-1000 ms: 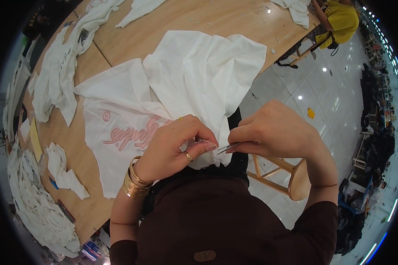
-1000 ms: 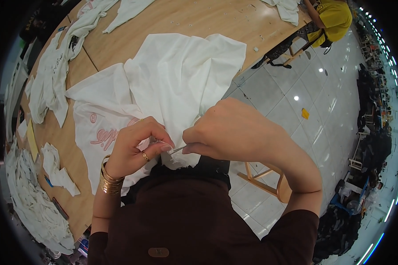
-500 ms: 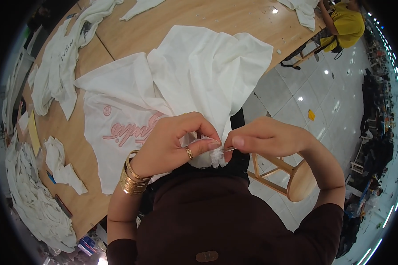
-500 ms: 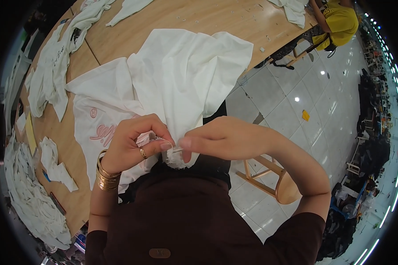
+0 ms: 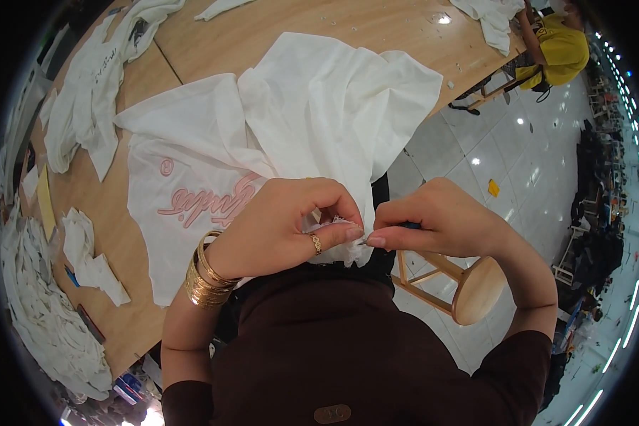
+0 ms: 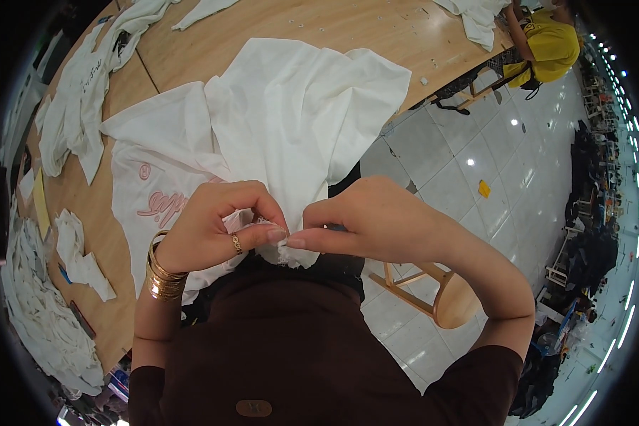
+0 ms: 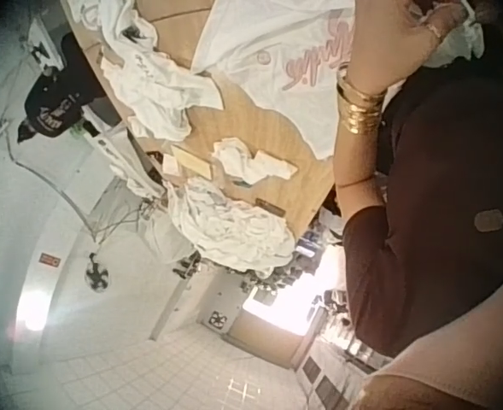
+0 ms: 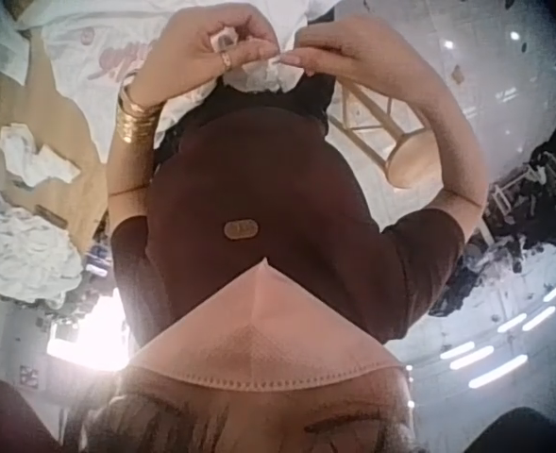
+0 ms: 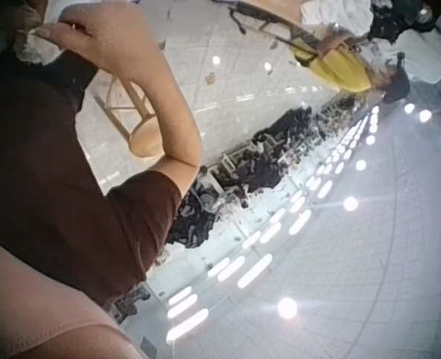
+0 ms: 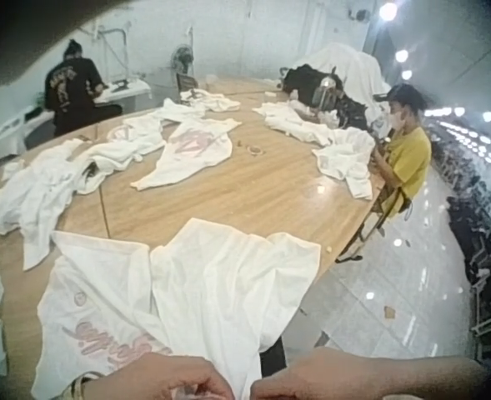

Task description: Trimming loose threads and excess fabric from t-shirts using snips.

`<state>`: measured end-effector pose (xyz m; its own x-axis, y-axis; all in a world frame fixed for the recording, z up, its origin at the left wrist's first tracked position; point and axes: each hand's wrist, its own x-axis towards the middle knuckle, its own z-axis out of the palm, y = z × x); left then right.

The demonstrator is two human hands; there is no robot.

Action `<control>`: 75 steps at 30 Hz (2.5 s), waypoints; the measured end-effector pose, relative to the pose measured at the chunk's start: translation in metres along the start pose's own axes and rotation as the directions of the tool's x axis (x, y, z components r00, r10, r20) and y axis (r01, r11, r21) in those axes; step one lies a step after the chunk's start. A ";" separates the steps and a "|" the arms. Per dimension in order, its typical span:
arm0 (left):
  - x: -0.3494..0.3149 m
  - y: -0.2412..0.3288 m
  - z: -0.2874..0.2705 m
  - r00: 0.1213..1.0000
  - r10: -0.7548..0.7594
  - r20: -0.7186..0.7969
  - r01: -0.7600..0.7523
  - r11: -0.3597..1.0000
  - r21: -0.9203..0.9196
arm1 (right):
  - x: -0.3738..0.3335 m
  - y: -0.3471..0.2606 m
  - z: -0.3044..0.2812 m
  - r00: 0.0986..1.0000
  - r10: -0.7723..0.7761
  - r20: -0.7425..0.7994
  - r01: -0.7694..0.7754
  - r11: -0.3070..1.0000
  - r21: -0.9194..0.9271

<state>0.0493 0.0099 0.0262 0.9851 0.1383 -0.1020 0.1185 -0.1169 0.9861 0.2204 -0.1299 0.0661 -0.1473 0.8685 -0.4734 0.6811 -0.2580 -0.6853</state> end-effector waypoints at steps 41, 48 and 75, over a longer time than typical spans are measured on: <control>0.010 -0.002 -0.003 0.954 -0.137 0.267 0.187 0.967 -0.172 | 0.011 0.020 0.005 0.978 -0.106 0.178 0.029 0.921 0.389; 0.009 -0.006 -0.003 0.956 -0.158 0.246 0.213 0.953 -0.217 | 0.015 0.029 0.006 0.959 -0.108 0.263 -0.028 0.885 0.464; -0.014 -0.013 -0.006 0.990 -0.078 -0.114 0.020 0.898 -0.439 | 0.016 -0.011 0.043 0.868 0.231 -0.439 0.228 0.600 0.767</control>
<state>0.0329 0.0153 0.0160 0.9523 0.2581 -0.1630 0.0716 0.3300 0.9412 0.1796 -0.1311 0.0422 0.3441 0.8804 -0.3265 -0.1755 -0.2813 -0.9434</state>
